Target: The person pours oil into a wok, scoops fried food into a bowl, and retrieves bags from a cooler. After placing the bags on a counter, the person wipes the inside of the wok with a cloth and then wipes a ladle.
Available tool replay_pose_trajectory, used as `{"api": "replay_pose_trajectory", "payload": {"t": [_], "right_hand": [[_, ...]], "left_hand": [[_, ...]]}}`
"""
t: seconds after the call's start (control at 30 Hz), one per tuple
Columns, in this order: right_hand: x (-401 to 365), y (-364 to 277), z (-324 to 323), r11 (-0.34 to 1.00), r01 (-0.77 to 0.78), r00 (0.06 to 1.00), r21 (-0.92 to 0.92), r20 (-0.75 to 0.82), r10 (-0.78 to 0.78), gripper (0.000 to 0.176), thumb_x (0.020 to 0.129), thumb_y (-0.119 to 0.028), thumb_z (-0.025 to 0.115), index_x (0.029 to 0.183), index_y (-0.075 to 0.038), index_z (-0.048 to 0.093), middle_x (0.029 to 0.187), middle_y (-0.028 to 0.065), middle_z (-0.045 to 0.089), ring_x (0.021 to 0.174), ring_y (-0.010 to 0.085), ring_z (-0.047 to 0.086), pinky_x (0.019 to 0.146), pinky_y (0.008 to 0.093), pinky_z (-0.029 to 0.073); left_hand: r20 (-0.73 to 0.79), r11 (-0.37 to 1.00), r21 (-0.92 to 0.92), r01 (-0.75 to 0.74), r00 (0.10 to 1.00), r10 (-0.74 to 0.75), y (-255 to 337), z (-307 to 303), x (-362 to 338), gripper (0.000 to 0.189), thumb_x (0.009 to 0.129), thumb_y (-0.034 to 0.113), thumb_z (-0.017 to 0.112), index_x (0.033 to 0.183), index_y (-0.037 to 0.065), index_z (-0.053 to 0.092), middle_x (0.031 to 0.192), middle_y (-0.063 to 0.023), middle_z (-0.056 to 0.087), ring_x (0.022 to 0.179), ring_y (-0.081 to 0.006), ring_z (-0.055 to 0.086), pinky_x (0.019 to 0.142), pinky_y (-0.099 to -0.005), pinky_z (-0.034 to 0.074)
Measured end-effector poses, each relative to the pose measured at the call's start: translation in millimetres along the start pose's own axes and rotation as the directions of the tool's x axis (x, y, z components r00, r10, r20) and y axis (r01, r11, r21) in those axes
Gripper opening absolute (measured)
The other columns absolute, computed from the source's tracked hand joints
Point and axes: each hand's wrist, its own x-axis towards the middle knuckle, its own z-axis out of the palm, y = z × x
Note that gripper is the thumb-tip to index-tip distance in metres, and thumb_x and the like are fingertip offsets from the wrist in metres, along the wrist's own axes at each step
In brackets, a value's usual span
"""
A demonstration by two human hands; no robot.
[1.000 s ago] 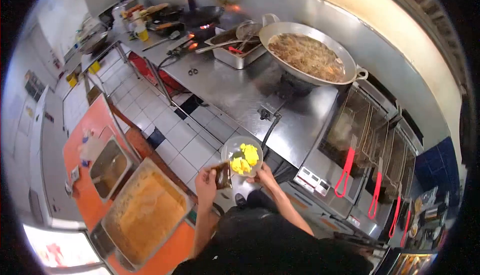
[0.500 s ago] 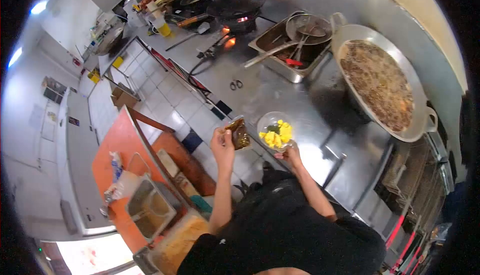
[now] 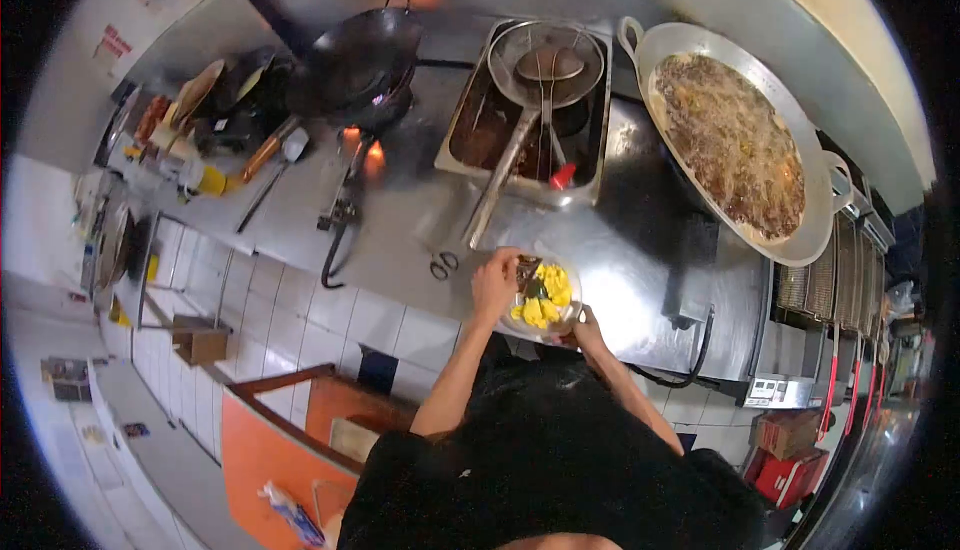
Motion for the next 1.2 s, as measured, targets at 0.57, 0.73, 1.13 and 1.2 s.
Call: {"api": "replay_pose_trajectory", "payload": {"t": [0.57,0.73,1.13,1.2], "right_hand": [[-14,62,22,0.930,0.286,0.884,0.231,-0.438,-0.163,0.032,0.095,-0.012,0.046,0.126,-0.004,0.043,0.097,0.0187,0.062,0.076,0.0250,0.066,0.067,0.0347,0.057],[-67,67,-8,0.798,0.447,0.783,0.404,-0.608,-0.131,0.026,0.094,-0.013,0.048,0.116,0.001,0.048,0.093,0.0164,0.065,0.070,0.0196,0.064,0.062,0.0315,0.055],[-77,71,-139,0.694,0.618,0.598,0.369,-0.794,-0.109,0.020,0.094,-0.014,0.046,0.106,-0.001,0.053,0.083,0.0114,0.062,0.066,0.0187,0.062,0.059,0.0289,0.052],[-79,70,-150,0.680,0.632,0.610,0.372,-0.780,-0.141,0.020,0.094,-0.016,0.047,0.106,-0.001,0.053,0.082,0.0112,0.061,0.067,0.0185,0.062,0.059,0.0289,0.052]], "left_hand": [[0.237,0.867,0.121,-0.484,0.862,0.448,142,-6,239,0.028,0.082,0.022,0.061,0.096,-0.002,0.064,0.095,-0.0240,0.065,0.091,-0.0387,0.063,0.080,-0.0454,0.049],[0.470,0.685,0.476,-0.552,0.818,0.332,98,69,325,0.034,0.074,0.022,0.063,0.093,-0.006,0.062,0.089,-0.0292,0.064,0.092,-0.0462,0.059,0.083,-0.0481,0.047],[0.441,0.918,-0.357,0.174,0.898,0.002,143,12,311,0.027,0.091,0.023,0.050,0.077,0.000,0.052,0.056,-0.0022,0.041,0.047,-0.0165,0.048,0.043,-0.0265,0.043],[0.429,0.915,-0.366,0.169,0.904,0.004,145,-19,308,0.017,0.085,0.014,0.052,0.072,0.002,0.054,0.055,-0.0046,0.049,0.040,-0.0129,0.043,0.035,-0.0232,0.034]]}}
